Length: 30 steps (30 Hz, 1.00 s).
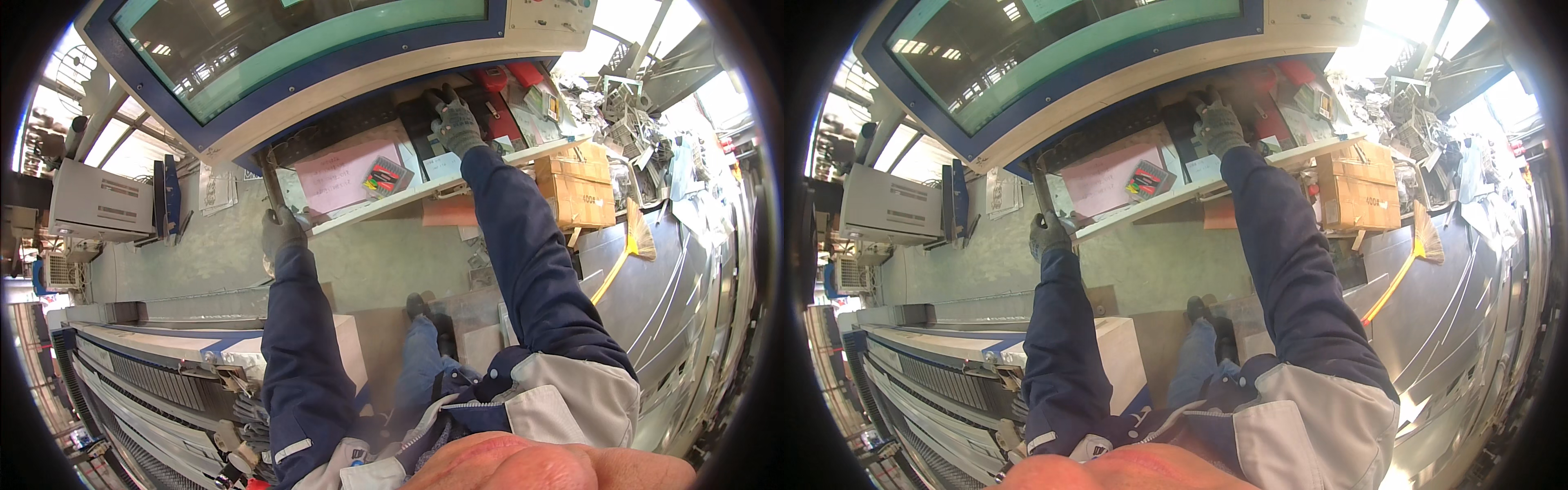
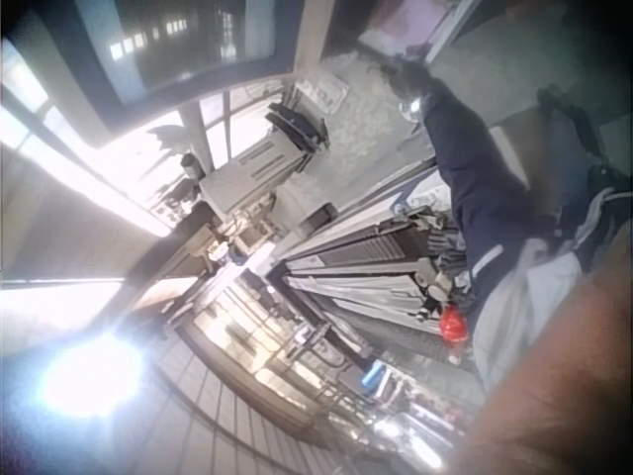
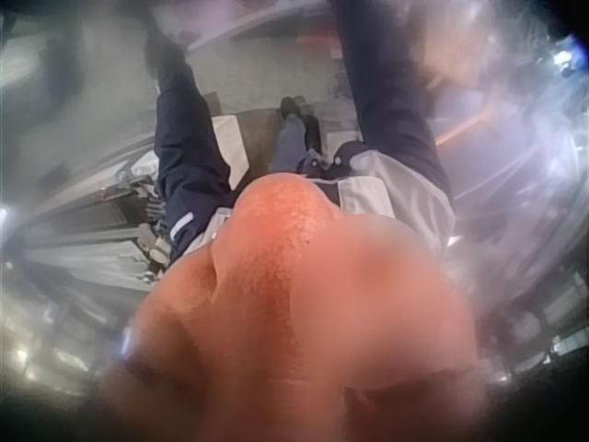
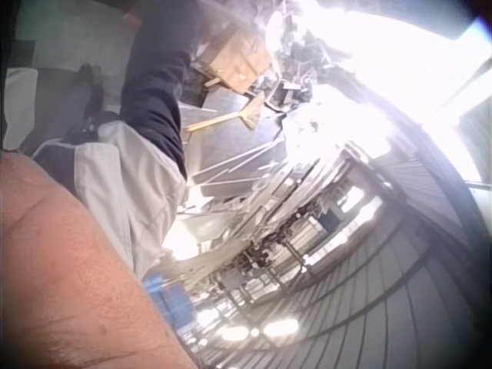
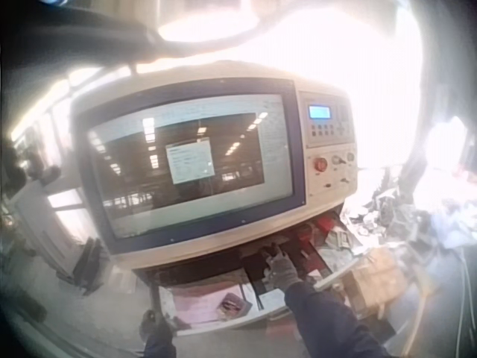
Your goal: The person picks up and places large metal sheets onto a machine bed, then retrieves a handheld remote control from a drawer and operates it.
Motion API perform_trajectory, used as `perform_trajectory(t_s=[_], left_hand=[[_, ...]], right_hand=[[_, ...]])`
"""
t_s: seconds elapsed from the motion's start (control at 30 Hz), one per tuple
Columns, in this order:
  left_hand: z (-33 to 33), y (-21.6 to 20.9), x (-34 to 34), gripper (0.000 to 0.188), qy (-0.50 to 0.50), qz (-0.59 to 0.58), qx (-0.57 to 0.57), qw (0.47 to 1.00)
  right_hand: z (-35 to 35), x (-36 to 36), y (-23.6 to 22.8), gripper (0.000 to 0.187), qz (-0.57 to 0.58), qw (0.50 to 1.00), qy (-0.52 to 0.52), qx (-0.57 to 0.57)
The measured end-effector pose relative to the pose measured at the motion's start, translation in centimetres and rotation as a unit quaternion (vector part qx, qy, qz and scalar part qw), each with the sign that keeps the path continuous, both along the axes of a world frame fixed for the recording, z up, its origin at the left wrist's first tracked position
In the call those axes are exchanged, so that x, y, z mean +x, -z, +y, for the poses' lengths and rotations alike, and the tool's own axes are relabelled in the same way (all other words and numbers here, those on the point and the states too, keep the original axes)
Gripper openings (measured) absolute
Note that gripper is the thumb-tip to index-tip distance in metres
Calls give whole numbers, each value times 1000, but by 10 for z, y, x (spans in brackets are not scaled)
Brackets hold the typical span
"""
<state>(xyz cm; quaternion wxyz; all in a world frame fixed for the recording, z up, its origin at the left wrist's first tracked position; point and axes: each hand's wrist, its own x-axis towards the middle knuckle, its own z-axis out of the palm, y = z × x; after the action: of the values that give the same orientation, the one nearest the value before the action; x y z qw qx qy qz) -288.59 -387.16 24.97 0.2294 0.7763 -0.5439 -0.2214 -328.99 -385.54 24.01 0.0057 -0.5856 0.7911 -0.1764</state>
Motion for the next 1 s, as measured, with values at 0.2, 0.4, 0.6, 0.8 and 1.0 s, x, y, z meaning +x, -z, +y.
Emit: perform_trajectory(t_s=[0.2, 0.4, 0.6, 0.8, 1.0], left_hand=[[-2, 4, 3, 58, 7, -13, -5, 1000], [-4, 10, 3, 57, 1, -15, -15, 1000], [-2, 6, 1, 56, -10, -27, -22, 999], [-4, 7, 4, 59, -2, -7, 3, 1000], [-1, 2, 1, 57, -3, -15, -17, 1000]], right_hand=[[-1, 0, 1, 66, -25, 1000, 6, 6], [-2, -3, 5, 68, -32, 999, -1, 8], [-4, -4, 8, 67, -10, 1000, -2, 11], [-3, -6, 11, 67, 4, 1000, -1, 21], [-11, -12, 22, 56, 71, 996, -9, 54]])
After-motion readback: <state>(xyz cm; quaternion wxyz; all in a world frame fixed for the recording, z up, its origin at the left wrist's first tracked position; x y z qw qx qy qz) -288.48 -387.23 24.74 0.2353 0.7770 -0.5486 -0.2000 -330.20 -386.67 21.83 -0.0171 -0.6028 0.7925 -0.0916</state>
